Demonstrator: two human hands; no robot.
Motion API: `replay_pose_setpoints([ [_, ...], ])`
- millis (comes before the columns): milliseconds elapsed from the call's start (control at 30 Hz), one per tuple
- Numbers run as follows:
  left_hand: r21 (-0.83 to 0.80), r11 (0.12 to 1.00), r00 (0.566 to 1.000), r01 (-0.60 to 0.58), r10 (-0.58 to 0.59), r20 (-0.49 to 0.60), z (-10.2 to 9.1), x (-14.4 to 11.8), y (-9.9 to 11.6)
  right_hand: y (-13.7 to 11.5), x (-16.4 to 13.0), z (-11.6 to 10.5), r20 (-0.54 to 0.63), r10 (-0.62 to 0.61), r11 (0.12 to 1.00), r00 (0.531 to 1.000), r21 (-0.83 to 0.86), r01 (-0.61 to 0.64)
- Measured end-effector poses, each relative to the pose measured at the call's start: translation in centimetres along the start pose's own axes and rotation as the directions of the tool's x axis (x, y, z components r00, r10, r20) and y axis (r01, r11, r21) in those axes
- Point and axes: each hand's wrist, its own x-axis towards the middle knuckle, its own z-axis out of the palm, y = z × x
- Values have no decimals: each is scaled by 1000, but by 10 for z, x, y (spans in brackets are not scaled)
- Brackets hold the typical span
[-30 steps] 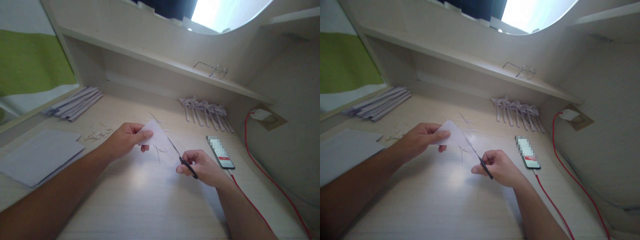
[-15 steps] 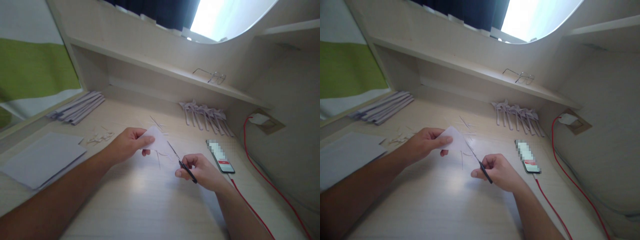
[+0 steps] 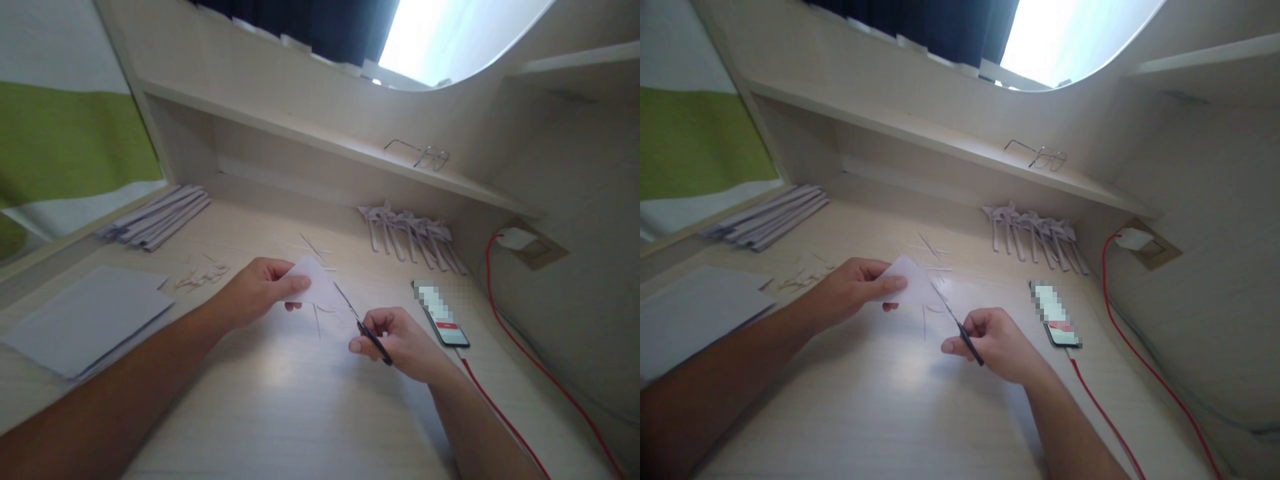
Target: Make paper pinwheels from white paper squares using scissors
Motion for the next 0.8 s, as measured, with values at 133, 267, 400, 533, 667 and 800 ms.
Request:
replay_pose_setpoints([
  [133, 1, 1000, 1000, -3, 3, 3, 1, -1, 0, -2, 0, 1, -6, 4, 1000, 1000, 4, -4],
  [267, 5, 1000, 1000, -1, 1, 20, 3, 0, -2, 0, 1, 2, -13, -5, 1000, 1000, -22, 4],
  [400, 18, 1000, 1000, 8, -8, 20, 5, 1, -4, 1, 3, 2, -5, -5, 1000, 1000, 5, 5],
  [533, 14, 1000, 1000, 8, -8, 23, 6, 1, -5, 0, 3, 3, -14, 10, 999, 1000, 44, -9],
  [667, 28, 1000, 999, 0, -1, 32, 7, 1, -4, 0, 4, 4, -17, -4, 999, 1000, 40, 5],
  [800, 8, 1000, 999, 18, -18, 35, 9, 1, -5, 3, 3, 5, -14, -16, 999, 1000, 29, 17],
])
